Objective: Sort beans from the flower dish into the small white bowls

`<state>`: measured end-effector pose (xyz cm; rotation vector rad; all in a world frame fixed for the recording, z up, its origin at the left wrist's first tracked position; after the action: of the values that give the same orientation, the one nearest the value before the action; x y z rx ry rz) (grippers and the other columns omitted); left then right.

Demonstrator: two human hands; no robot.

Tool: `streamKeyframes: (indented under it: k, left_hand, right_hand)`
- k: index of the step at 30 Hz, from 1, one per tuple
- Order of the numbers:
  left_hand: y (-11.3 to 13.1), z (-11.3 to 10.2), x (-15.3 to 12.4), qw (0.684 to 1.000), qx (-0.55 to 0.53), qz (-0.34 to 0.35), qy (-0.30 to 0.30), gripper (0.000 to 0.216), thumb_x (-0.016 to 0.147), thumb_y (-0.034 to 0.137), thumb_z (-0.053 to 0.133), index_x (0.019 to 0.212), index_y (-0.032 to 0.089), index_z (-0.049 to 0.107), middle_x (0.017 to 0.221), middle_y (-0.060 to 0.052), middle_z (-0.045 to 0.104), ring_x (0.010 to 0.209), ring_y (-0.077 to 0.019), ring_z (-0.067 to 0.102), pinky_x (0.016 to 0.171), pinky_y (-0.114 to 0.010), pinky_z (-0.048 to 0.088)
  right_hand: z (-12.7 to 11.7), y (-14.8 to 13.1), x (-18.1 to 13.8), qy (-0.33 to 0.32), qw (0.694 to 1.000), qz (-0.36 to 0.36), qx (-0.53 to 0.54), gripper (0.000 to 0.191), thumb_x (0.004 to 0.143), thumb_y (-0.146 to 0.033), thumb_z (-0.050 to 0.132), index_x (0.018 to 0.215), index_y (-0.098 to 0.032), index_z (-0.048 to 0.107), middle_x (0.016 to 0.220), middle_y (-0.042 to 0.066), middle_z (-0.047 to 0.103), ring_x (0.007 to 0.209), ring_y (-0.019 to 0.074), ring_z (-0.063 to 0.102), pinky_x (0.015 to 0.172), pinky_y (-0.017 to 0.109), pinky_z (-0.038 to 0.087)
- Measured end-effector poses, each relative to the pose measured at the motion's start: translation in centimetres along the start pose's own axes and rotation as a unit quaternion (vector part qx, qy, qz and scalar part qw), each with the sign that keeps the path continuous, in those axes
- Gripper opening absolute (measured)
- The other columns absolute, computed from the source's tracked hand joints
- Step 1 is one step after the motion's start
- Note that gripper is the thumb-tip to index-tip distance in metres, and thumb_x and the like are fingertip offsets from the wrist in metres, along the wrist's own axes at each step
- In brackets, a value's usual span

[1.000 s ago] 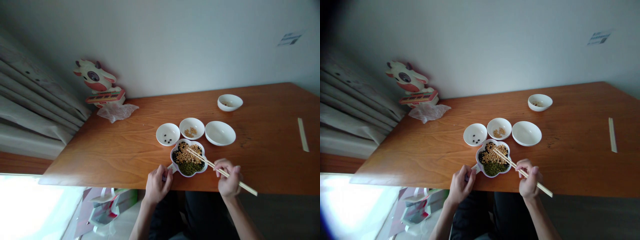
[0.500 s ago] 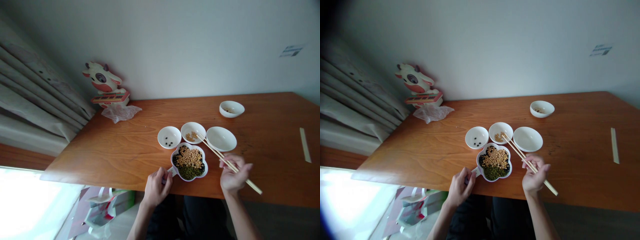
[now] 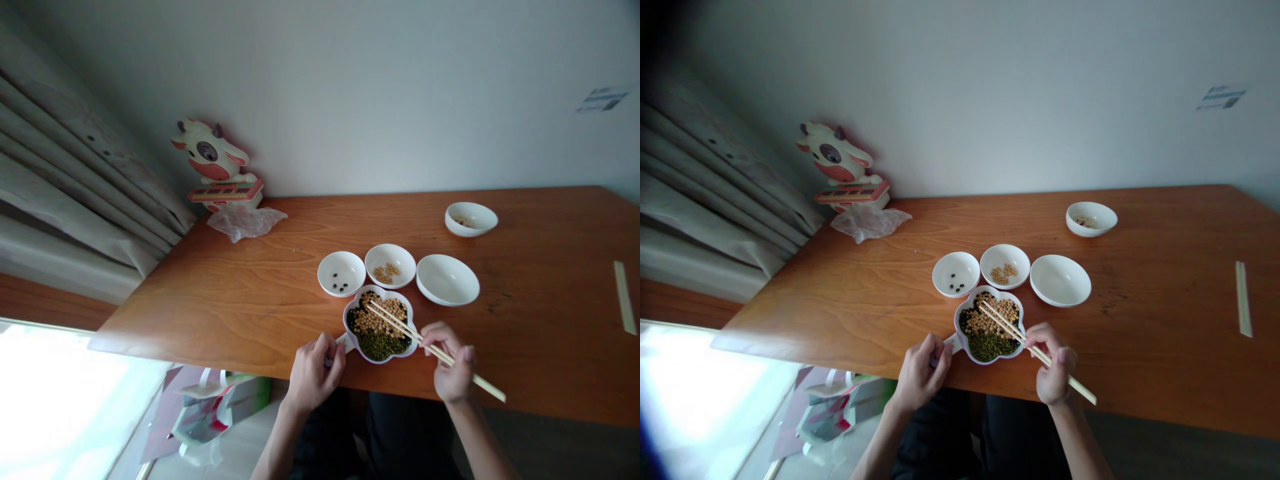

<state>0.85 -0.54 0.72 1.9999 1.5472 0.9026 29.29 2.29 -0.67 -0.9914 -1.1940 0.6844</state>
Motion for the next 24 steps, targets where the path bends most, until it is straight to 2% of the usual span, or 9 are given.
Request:
streamKeyframes:
  k: [8, 12, 19, 24]
  left_hand:
    - [0.05, -0.02, 0.02, 1.000, 0.001, -0.001, 0.004, 0.027, 0.108, 0.029, 0.056, 0.084, 0.024, 0.045, 0.067, 0.004, 0.056, 0.057, -0.0117, 0.053, 0.059, -0.023, 0.039]
    - [0.14, -0.07, 0.04, 1.000, 0.001, -0.002, 0.004, 0.027, 0.108, 0.029, 0.056, 0.084, 0.024, 0.045, 0.067, 0.004, 0.056, 0.057, -0.0117, 0.053, 0.059, -0.023, 0.038]
    - [0.24, -0.17, 0.12, 1.000, -0.001, 0.001, 0.006, 0.026, 0.106, 0.027, 0.058, 0.083, 0.024, 0.046, 0.067, 0.003, 0.057, 0.056, -0.0114, 0.052, 0.057, -0.023, 0.037]
    - [0.08, -0.10, 0.03, 1.000, 0.000, -0.003, 0.006, 0.027, 0.106, 0.029, 0.058, 0.082, 0.024, 0.045, 0.067, 0.004, 0.057, 0.056, -0.0118, 0.053, 0.058, -0.024, 0.038]
  right_hand:
    - [-0.29, 0.67, 0.05, -0.064, 0.997, 0.012, -0.049, 0.068, 0.112, -0.068, 0.028, 0.084, -0.022, 0.070, 0.085, 0.006, 0.068, 0.079, 0.0225, 0.066, 0.067, 0.036, 0.051]
    - [-0.33, 0.64, 0.08, -0.087, 0.994, 0.018, -0.069, 0.070, 0.111, -0.070, 0.026, 0.083, -0.024, 0.072, 0.087, 0.007, 0.070, 0.081, 0.0247, 0.067, 0.067, 0.038, 0.051]
    - [-0.28, 0.51, 0.10, -0.085, 0.993, 0.015, -0.080, 0.071, 0.112, -0.069, 0.026, 0.081, -0.025, 0.073, 0.084, 0.007, 0.071, 0.082, 0.0258, 0.068, 0.068, 0.038, 0.051]
    - [-0.36, 0.80, -0.02, -0.069, 0.996, 0.009, -0.064, 0.070, 0.113, -0.069, 0.029, 0.084, -0.020, 0.071, 0.085, 0.005, 0.071, 0.086, 0.0214, 0.070, 0.077, 0.037, 0.055]
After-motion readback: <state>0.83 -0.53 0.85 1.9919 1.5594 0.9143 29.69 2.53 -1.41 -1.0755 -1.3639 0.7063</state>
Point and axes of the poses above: each hand's wrist, its own x-axis towards the middle knuckle, its own z-axis out of the palm, y = z × x, the point moved 1 cm from there along x, towards the middle knuckle
